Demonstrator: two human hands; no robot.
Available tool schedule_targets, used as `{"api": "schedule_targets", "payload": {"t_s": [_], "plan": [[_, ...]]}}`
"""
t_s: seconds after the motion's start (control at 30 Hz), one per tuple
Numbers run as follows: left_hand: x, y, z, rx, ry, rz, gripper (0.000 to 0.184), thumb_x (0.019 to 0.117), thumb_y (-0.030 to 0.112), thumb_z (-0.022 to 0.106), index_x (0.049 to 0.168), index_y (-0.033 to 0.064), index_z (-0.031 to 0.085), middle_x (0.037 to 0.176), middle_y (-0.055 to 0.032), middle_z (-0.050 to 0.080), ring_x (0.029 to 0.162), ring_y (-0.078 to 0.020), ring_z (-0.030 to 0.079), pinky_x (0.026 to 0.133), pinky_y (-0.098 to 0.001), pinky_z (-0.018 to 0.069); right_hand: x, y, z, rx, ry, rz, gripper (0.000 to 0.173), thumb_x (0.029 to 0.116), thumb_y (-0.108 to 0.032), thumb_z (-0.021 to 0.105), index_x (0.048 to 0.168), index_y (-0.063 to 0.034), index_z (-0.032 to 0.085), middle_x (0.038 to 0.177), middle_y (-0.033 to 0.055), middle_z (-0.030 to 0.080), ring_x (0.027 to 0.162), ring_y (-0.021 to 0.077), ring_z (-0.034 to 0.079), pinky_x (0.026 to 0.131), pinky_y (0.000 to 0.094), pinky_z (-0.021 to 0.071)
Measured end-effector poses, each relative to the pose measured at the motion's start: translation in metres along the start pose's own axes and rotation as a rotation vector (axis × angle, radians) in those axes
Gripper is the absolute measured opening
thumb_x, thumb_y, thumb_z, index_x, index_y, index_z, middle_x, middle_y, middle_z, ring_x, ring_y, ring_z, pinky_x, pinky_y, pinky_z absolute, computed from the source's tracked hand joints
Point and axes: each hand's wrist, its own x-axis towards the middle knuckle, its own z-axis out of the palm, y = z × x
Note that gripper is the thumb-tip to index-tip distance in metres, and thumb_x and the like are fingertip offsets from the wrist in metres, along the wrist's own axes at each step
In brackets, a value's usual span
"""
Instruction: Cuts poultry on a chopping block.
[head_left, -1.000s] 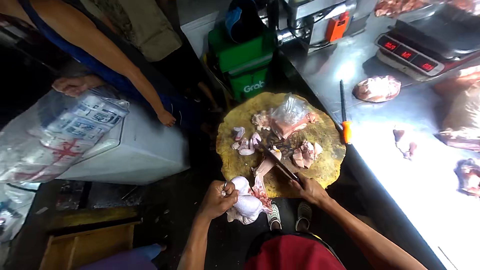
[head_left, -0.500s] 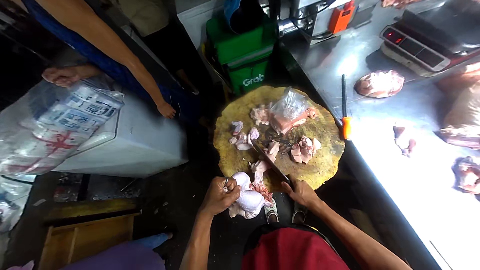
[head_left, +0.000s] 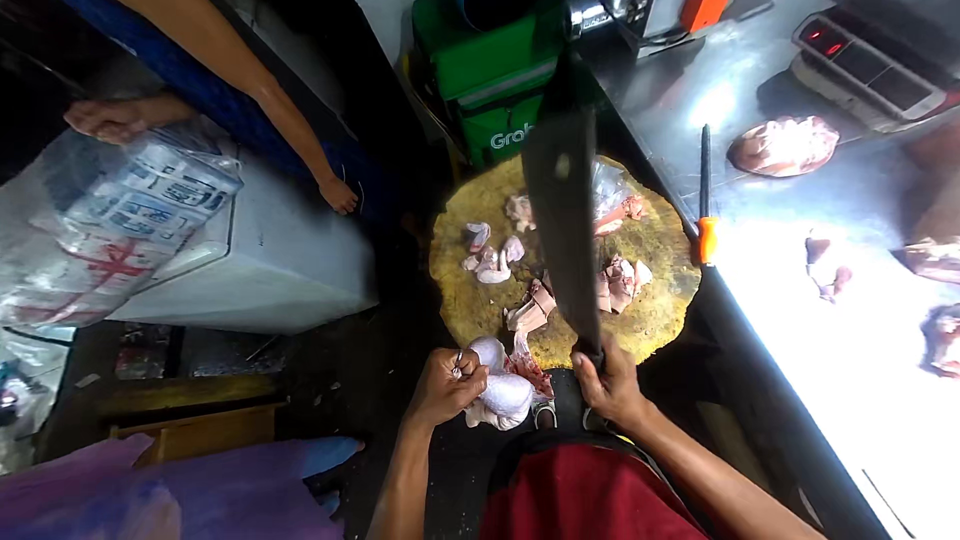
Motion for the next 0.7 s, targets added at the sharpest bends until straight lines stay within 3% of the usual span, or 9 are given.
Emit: {"api": "schedule_targets", "payload": {"t_s": [0.07,0.1,0.17,0.3,0.43,0.53,0.6,0.67,0.7], "plan": [[0.000,0.000,-0.001,-0.003,0.001,-0.005,0.038,0.0860,0.014,0.068,0.058,0.0212,0.043,0.057,0.0133,0.046,0.053,0.0044,0.044,0.050,-0.0154,0.0349,-0.040,0.029,0.013,-0.199,-0.240,0.338,0.051,0.1053,-0.042,0.051,0.139,-0.0049,0.059,0.077,0.0075,0.070,0.061,0.0200,0.066,0.058,0.0432,0.0579],[-0.002,-0.001,-0.001,0.001,0.001,-0.010,0.038,0.0860,0.014,0.068,0.058,0.0211,0.043,0.057,0.0133,0.046,0.053,0.0044,0.044,0.050,-0.0155,0.0349,-0.052,0.042,0.017,-0.269,-0.425,0.563,0.053,0.1057,-0.048,0.046,0.145,-0.0134,0.054,0.082,0.0103,0.071,0.071,0.0281,0.070,0.068,0.0522,0.0578],[-0.007,-0.001,-0.005,0.014,0.010,-0.016,0.038,0.0865,0.015,0.068,0.058,0.0214,0.044,0.057,0.0135,0.046,0.053,0.0044,0.044,0.051,-0.0155,0.0353,-0.064,0.057,0.019,-0.291,-0.549,0.744,0.055,0.1048,-0.053,0.044,0.148,-0.0202,0.051,0.088,0.0124,0.072,0.080,0.0325,0.071,0.076,0.0573,0.0563],[-0.021,-0.009,-0.018,-0.001,0.087,-0.054,0.035,0.0858,0.015,0.068,0.059,0.0235,0.047,0.058,0.0154,0.048,0.054,0.0054,0.045,0.051,-0.0145,0.0374,-0.043,0.033,-0.001,-0.202,-0.468,0.680,0.055,0.1047,-0.054,0.046,0.148,-0.0218,0.053,0.085,0.0097,0.072,0.074,0.0266,0.070,0.071,0.0520,0.0567],[-0.030,-0.016,-0.026,-0.012,0.152,-0.112,0.034,0.0837,0.012,0.068,0.058,0.0250,0.048,0.058,0.0167,0.049,0.053,0.0062,0.045,0.050,-0.0138,0.0364,-0.019,-0.002,-0.006,-0.041,-0.287,0.357,0.055,0.1055,-0.049,0.049,0.141,-0.0075,0.059,0.079,0.0045,0.070,0.062,0.0133,0.064,0.060,0.0381,0.0570],[-0.031,-0.019,-0.029,0.029,0.140,-0.114,0.035,0.0848,0.012,0.067,0.059,0.0246,0.047,0.059,0.0166,0.049,0.054,0.0060,0.045,0.051,-0.0144,0.0372,-0.032,0.007,0.015,0.002,-0.205,0.167,0.049,0.1053,-0.041,0.053,0.132,-0.0006,0.061,0.078,0.0049,0.069,0.061,0.0097,0.063,0.057,0.0322,0.0569],[-0.029,-0.019,-0.029,0.037,0.128,-0.107,0.036,0.0852,0.012,0.065,0.059,0.0246,0.046,0.058,0.0162,0.047,0.054,0.0056,0.044,0.051,-0.0151,0.0359,-0.051,0.026,0.025,-0.149,-0.401,0.351,0.050,0.1045,-0.045,0.052,0.135,-0.0068,0.062,0.078,0.0080,0.070,0.064,0.0209,0.067,0.061,0.0440,0.0581],[-0.022,-0.016,-0.026,0.025,0.120,-0.103,0.035,0.0844,0.011,0.065,0.058,0.0246,0.045,0.058,0.0163,0.047,0.054,0.0058,0.044,0.051,-0.0149,0.0356,-0.051,0.045,0.028,-0.266,-0.743,0.668,0.051,0.1050,-0.052,0.045,0.140,-0.0156,0.055,0.090,0.0146,0.071,0.084,0.0343,0.071,0.078,0.0576,0.0565],[-0.016,-0.013,-0.024,0.019,0.110,-0.101,0.035,0.0841,0.011,0.065,0.058,0.0247,0.046,0.058,0.0166,0.047,0.054,0.0062,0.044,0.051,-0.0146,0.0354,-0.049,0.051,0.027,-0.273,-0.802,0.735,0.052,0.1050,-0.053,0.045,0.142,-0.0182,0.054,0.094,0.0159,0.072,0.088,0.0360,0.071,0.082,0.0594,0.0556]]}}
